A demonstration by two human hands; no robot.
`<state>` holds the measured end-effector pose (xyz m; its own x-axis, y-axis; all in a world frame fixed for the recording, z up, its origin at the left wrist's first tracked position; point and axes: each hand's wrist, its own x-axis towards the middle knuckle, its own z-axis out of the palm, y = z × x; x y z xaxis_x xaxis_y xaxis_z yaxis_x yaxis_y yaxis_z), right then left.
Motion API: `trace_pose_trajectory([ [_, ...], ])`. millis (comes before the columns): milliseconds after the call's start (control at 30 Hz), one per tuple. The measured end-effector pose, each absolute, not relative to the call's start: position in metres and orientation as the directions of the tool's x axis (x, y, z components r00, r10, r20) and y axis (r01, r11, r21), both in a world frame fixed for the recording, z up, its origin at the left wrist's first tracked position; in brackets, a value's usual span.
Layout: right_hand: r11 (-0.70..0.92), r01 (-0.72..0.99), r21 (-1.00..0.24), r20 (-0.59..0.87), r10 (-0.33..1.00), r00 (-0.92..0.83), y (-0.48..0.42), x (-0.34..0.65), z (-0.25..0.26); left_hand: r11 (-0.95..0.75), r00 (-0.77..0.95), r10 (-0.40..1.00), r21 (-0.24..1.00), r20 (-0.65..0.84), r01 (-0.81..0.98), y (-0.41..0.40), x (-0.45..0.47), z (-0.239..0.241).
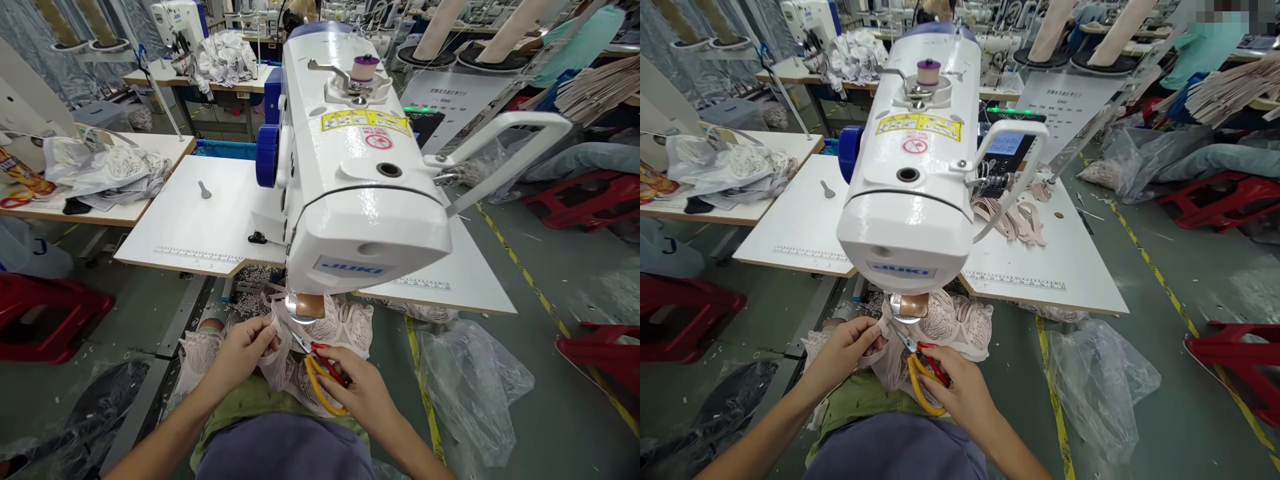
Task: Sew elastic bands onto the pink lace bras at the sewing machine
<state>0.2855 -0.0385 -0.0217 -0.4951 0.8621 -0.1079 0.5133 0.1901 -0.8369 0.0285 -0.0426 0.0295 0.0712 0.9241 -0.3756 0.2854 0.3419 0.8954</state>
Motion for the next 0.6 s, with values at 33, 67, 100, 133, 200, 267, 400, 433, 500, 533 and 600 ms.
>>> trace_pose_trajectory([
  [33,0.188,0.538,-0.822,-0.115,0.87,-0.479,-0.039,0.293,-0.023,0.334,0.062,0.928,0.896,-0.366,0.293,-0.042,0.028,0.03],
  [67,0.189,0.563,-0.804,-0.125,0.873,-0.471,-0.039,0.302,-0.024,0.313,0.05,0.937,0.895,-0.346,0.319,-0.042,0.027,0.031],
  [100,0.193,0.59,-0.784,-0.134,0.875,-0.465,-0.037,0.312,-0.024,0.279,0.035,0.949,0.887,-0.313,0.368,-0.042,0.026,0.03],
  [133,0.2,0.621,-0.758,-0.14,0.88,-0.454,-0.033,0.322,-0.025,0.235,0.021,0.962,0.868,-0.272,0.438,-0.042,0.025,0.029],
  [200,0.205,0.69,-0.694,-0.126,0.909,-0.396,-0.016,0.344,-0.026,0.151,-0.002,0.982,0.789,-0.186,0.596,-0.042,0.023,0.027],
  [267,0.173,0.772,-0.612,-0.074,0.959,-0.274,0.014,0.365,-0.025,0.082,0.01,0.992,0.697,-0.127,0.712,-0.041,0.02,0.025],
  [400,0.126,0.895,-0.428,0.093,0.991,-0.095,0.098,0.395,-0.022,0.0,0.137,0.979,0.666,-0.154,0.746,-0.033,0.012,0.03],
  [433,0.168,0.903,-0.395,0.102,0.985,-0.139,0.115,0.399,-0.02,0.013,0.166,0.967,0.689,-0.193,0.725,-0.031,0.009,0.033],
  [500,0.265,0.89,-0.37,0.182,0.961,-0.21,0.135,0.397,-0.018,0.054,0.211,0.94,0.728,-0.268,0.684,-0.025,0.003,0.039],
  [533,0.301,0.871,-0.388,0.228,0.947,-0.225,0.135,0.392,-0.016,0.057,0.236,0.928,0.736,-0.289,0.675,-0.023,0.002,0.042],
  [600,0.313,0.806,-0.503,0.3,0.937,-0.176,0.115,0.371,-0.013,0.023,0.265,0.918,0.705,-0.296,0.709,-0.02,0.004,0.045],
])
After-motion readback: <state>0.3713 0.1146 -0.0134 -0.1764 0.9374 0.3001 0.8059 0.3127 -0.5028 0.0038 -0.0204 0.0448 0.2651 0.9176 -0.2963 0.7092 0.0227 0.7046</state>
